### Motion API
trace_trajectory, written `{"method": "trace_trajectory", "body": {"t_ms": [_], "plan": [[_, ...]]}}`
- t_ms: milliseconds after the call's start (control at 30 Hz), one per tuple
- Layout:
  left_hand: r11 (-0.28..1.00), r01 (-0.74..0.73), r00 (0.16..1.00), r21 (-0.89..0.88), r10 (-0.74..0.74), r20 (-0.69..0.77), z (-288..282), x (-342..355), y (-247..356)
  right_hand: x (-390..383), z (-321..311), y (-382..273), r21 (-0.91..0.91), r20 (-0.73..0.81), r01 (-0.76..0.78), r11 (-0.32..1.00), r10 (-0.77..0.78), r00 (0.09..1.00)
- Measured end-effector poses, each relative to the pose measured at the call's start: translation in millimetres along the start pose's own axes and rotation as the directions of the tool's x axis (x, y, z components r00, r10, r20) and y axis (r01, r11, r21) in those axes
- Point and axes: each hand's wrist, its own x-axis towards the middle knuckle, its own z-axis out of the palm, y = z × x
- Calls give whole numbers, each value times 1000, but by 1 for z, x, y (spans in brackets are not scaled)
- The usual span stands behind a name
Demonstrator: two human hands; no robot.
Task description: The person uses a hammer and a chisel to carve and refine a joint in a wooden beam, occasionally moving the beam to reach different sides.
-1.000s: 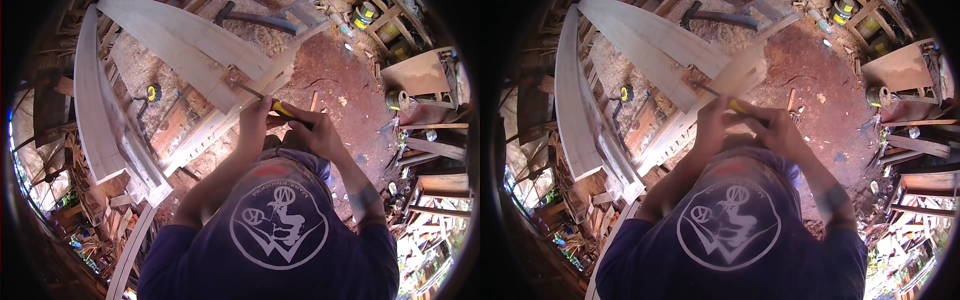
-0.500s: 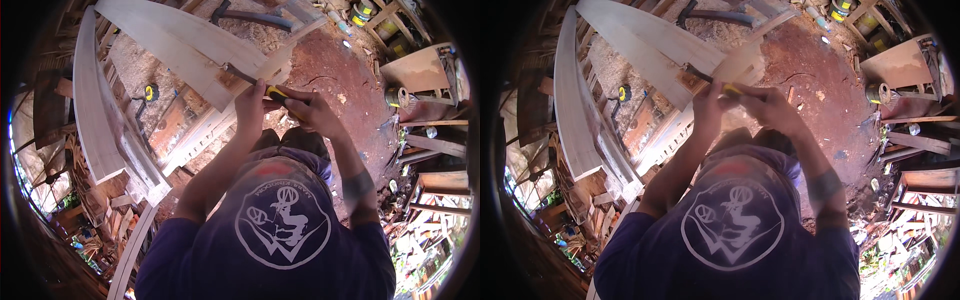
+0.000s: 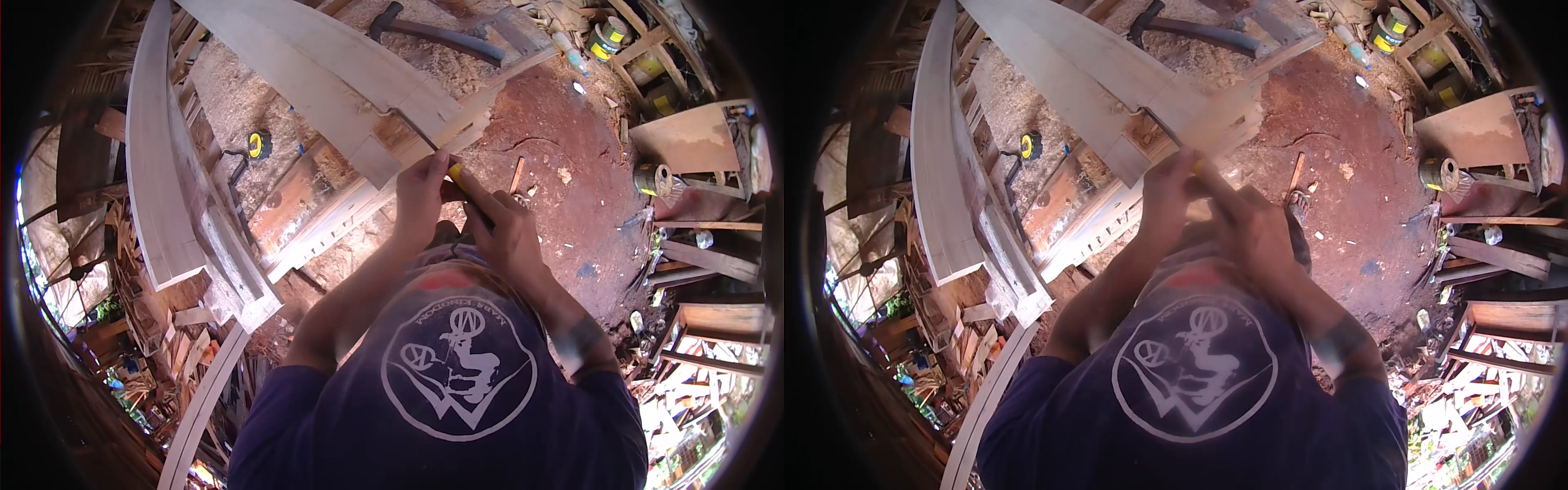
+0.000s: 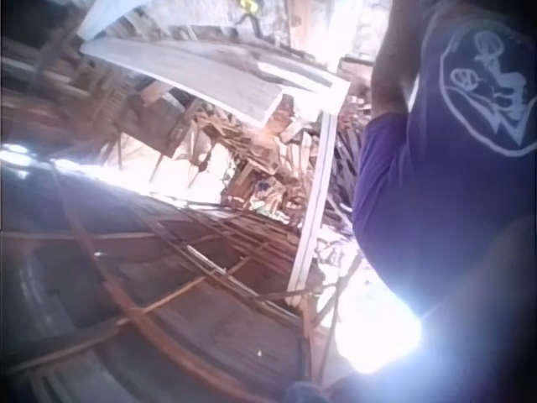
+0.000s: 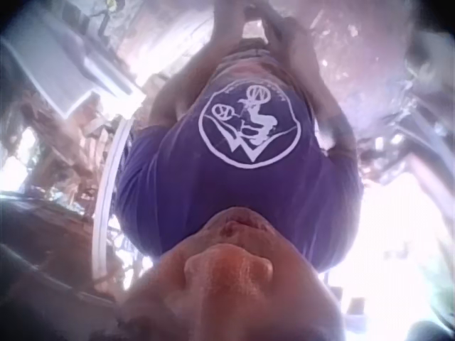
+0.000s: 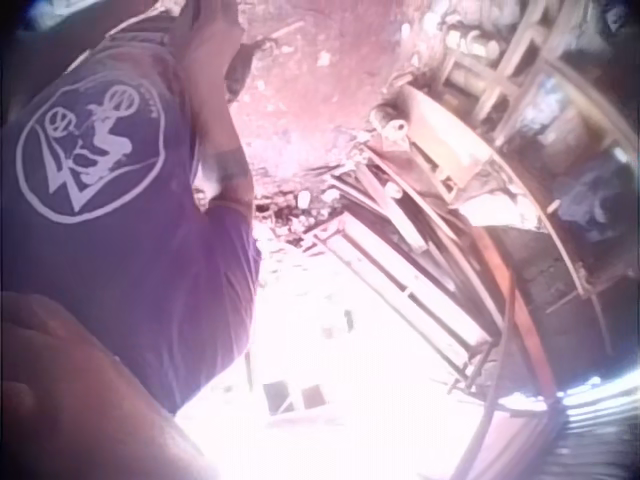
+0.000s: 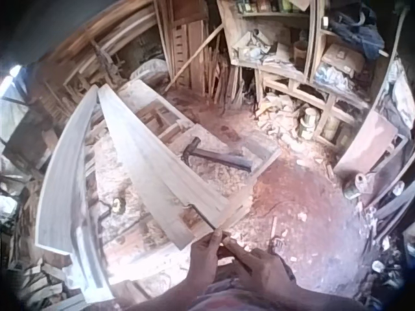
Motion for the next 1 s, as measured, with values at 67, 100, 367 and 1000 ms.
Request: {"method": "trace_trajectory", "body": {"t_ms": [67,100,367,1000], "plan": [[985,154,987,-79,-158,-41,1,-5,1,-3,0,-1,18,17,-22,1000,22,1000],[995,82,996,-65,-84,-31,2,-6,2,-5,2,0,33,26,-24,999,23,999],[999,52,998,9,-52,-38,-3,5,5,7,12,1,22,-18,7,1000,-7,1000],[993,57,998,102,-55,-25,-5,6,-9,1,17,20,8,-23,32,999,-32,999]]}}
